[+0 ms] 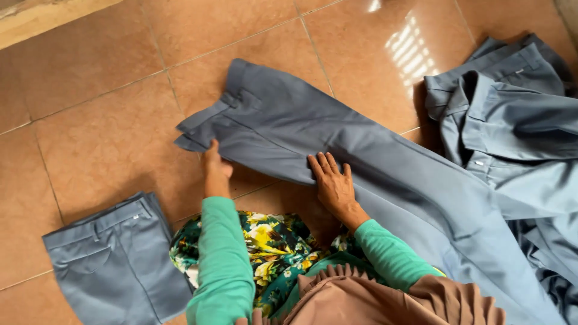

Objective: Folding blue trousers into neat rectangular shapes on the floor of a garment factory.

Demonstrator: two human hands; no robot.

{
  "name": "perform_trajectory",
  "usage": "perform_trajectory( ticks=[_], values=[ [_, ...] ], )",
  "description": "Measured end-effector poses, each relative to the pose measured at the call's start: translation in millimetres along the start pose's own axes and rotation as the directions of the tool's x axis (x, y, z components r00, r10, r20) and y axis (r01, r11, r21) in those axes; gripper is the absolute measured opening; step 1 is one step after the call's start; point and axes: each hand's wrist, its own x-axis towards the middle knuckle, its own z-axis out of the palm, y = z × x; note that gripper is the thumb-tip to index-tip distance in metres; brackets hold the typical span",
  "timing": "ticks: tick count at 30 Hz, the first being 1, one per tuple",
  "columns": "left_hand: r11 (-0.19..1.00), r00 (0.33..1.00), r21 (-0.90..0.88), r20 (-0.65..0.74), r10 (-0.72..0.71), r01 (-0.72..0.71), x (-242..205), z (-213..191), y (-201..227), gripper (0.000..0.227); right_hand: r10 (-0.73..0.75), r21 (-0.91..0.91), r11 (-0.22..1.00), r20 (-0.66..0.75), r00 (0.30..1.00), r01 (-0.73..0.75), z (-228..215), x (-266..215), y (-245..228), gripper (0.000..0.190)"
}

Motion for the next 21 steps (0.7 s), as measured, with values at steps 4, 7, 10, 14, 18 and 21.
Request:
perform_trajectory(
  ticks=[4,7,10,14,18,21],
  values=[
    [0.994,0.98,0.093,-0.182,0.079,-0.063,115.5,-107.2,17.9,0.091,-0.059,0.021,0.998,0.049,0.997,0.058,16.4,18.6,-16.4,0.078],
    [0.941,0.909,0.308,-0.337,0.244,-0.139,170.7,-167.5,63.7,0.087,-0.147,0.045,0.988,0.046,0.988,0.145,13.2,32.0,-37.5,0.08],
    [0.963,0.883,0.171,-0.392,0.259,-0.206,126.8,-210.8,108.3,0.064,-0.211,0.042,0.977,0.053,0.976,0.209,9.2,37.2,-57.4,0.082],
    [0.921,0.813,-0.205,-0.558,0.168,-0.331,91.0,-269.1,134.8,0.057,-0.225,0.051,0.974,0.132,0.965,0.22,15.4,34.3,-61.1,0.092],
    [0.957,0.827,-0.134,-0.542,0.146,-0.257,125.8,-303.8,89.2,0.066,-0.159,0.01,0.987,0.156,0.975,0.159,56.3,35.5,-36.7,0.078],
    [0.914,0.681,0.166,-0.621,0.388,-0.369,69.6,-228.0,26.7,0.101,-0.1,0.058,0.994,0.124,0.987,0.093,72.8,42.5,-26.2,0.051]
  ],
)
